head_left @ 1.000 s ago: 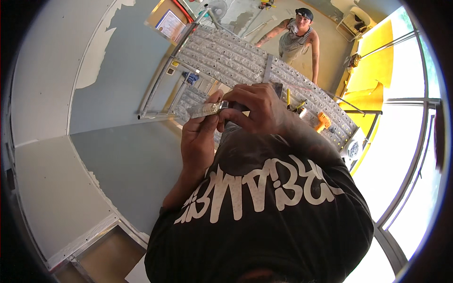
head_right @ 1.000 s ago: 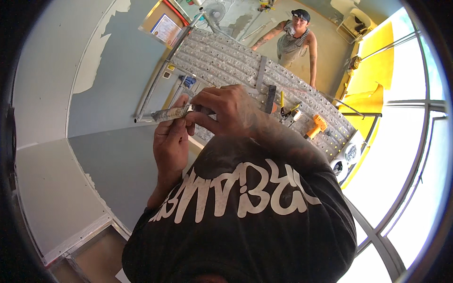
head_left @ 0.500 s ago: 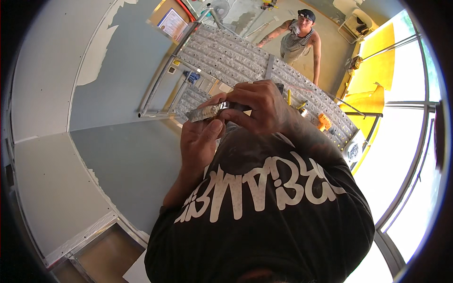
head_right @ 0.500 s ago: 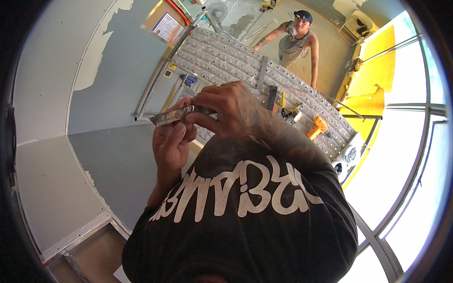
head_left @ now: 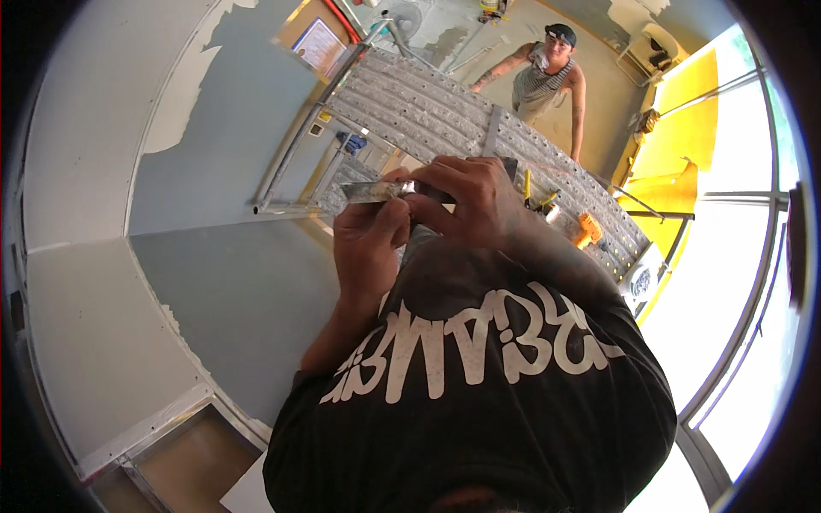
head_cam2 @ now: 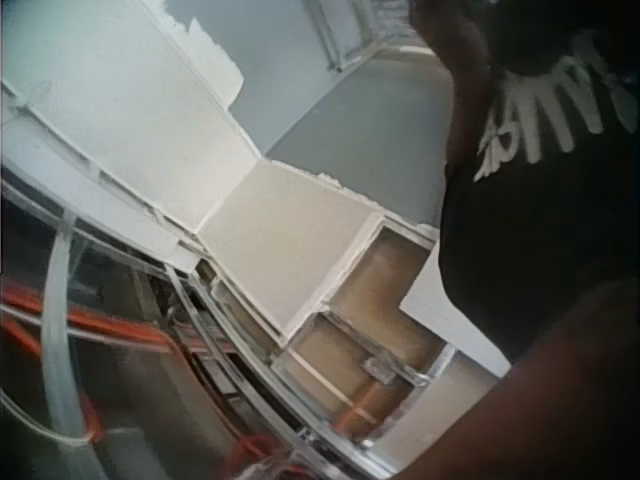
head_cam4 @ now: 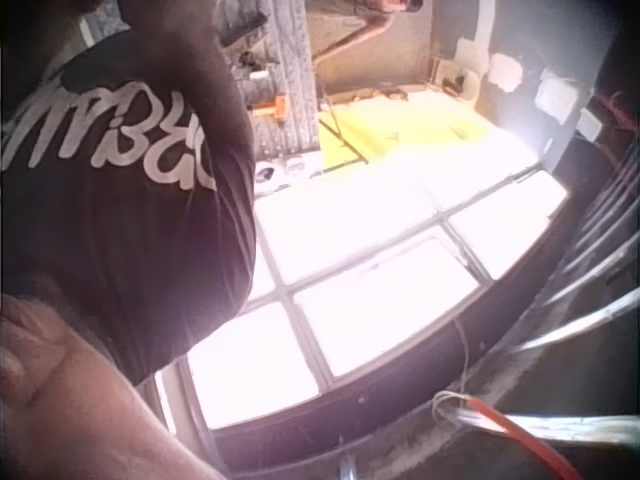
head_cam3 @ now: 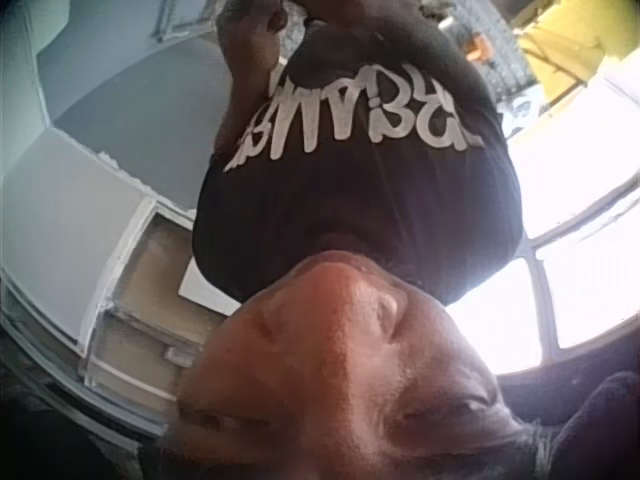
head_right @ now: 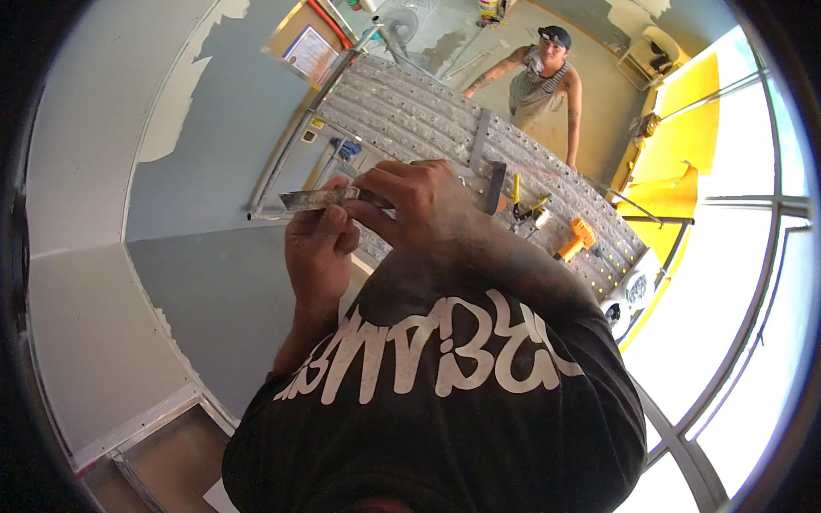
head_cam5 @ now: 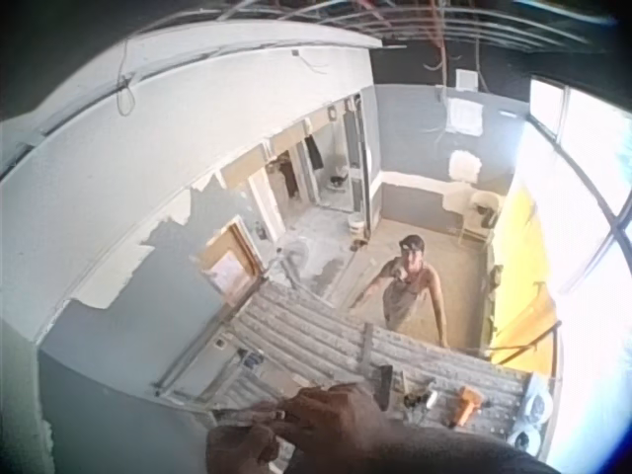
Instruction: The person measures a section of a drywall corner with a tape measure, marks a metal trim piece with a pencil, and cuts the metal trim using shears.
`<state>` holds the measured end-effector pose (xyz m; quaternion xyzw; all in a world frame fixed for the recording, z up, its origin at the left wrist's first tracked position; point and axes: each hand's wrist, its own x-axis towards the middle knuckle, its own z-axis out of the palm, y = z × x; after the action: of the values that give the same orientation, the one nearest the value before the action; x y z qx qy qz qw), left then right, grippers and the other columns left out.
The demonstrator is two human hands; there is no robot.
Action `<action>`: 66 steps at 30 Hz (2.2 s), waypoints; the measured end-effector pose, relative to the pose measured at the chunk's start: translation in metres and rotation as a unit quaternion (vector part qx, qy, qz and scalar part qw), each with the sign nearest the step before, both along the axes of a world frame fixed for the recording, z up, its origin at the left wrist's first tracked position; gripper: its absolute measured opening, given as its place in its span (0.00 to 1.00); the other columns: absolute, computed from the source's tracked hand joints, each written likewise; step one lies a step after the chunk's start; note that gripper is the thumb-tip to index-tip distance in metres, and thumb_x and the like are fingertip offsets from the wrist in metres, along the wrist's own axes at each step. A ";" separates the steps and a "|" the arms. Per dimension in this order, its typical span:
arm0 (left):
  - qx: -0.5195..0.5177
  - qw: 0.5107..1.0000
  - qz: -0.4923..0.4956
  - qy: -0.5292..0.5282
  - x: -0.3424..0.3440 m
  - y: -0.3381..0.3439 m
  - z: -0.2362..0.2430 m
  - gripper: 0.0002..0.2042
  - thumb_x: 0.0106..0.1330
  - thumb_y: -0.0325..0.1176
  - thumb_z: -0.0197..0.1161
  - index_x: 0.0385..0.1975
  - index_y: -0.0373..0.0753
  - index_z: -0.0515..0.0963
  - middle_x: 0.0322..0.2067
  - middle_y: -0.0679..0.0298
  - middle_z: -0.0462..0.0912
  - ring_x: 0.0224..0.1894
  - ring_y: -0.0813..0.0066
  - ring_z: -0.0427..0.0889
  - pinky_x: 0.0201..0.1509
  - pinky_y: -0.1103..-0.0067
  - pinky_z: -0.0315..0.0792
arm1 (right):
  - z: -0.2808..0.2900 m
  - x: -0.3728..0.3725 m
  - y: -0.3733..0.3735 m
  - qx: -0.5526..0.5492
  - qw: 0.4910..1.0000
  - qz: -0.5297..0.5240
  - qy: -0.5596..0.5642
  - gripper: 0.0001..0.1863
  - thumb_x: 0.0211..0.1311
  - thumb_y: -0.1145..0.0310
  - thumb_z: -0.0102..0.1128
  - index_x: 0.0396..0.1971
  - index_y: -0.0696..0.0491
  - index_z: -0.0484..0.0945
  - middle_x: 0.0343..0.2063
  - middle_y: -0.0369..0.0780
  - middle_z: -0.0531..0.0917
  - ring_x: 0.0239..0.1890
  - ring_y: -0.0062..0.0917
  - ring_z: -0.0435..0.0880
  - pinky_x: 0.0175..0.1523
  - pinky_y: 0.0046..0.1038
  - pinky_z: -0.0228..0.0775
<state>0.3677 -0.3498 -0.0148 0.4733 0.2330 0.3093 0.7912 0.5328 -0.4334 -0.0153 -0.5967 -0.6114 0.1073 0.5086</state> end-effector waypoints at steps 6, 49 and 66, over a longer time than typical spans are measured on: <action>-0.042 0.998 -0.041 -0.006 0.002 0.002 0.004 0.22 0.69 0.25 0.64 0.62 0.27 0.71 0.26 0.73 0.74 0.23 0.90 0.62 0.26 0.88 0.55 | -0.002 0.010 0.000 -0.042 0.997 0.062 0.035 0.12 0.59 0.62 0.69 0.31 0.56 0.82 0.24 0.45 0.82 0.25 0.38 0.84 0.29 0.38 0.73; 0.022 0.997 0.040 0.067 0.014 0.014 -0.006 0.16 0.70 0.27 0.59 0.56 0.29 0.78 0.32 0.68 0.81 0.26 0.90 0.66 0.29 0.88 0.57 | -0.010 0.012 0.005 -0.020 0.999 -0.040 0.007 0.13 0.61 0.60 0.68 0.33 0.55 0.82 0.26 0.42 0.84 0.25 0.38 0.85 0.29 0.36 0.75; -0.212 0.977 0.000 0.034 0.016 0.051 -0.055 0.16 0.72 0.27 0.56 0.56 0.31 0.76 0.35 0.64 0.82 0.29 0.79 0.74 0.32 0.85 0.65 | -0.088 0.063 -0.002 -0.218 0.805 -0.068 0.548 0.23 0.72 0.56 0.57 0.54 0.60 0.72 0.24 0.34 0.76 0.22 0.18 0.73 0.30 0.22 0.68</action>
<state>0.3834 -0.2984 -0.0701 0.3049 0.3200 0.2370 0.8651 0.5954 -0.4356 -0.1036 -0.5740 -0.1493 0.5115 0.6217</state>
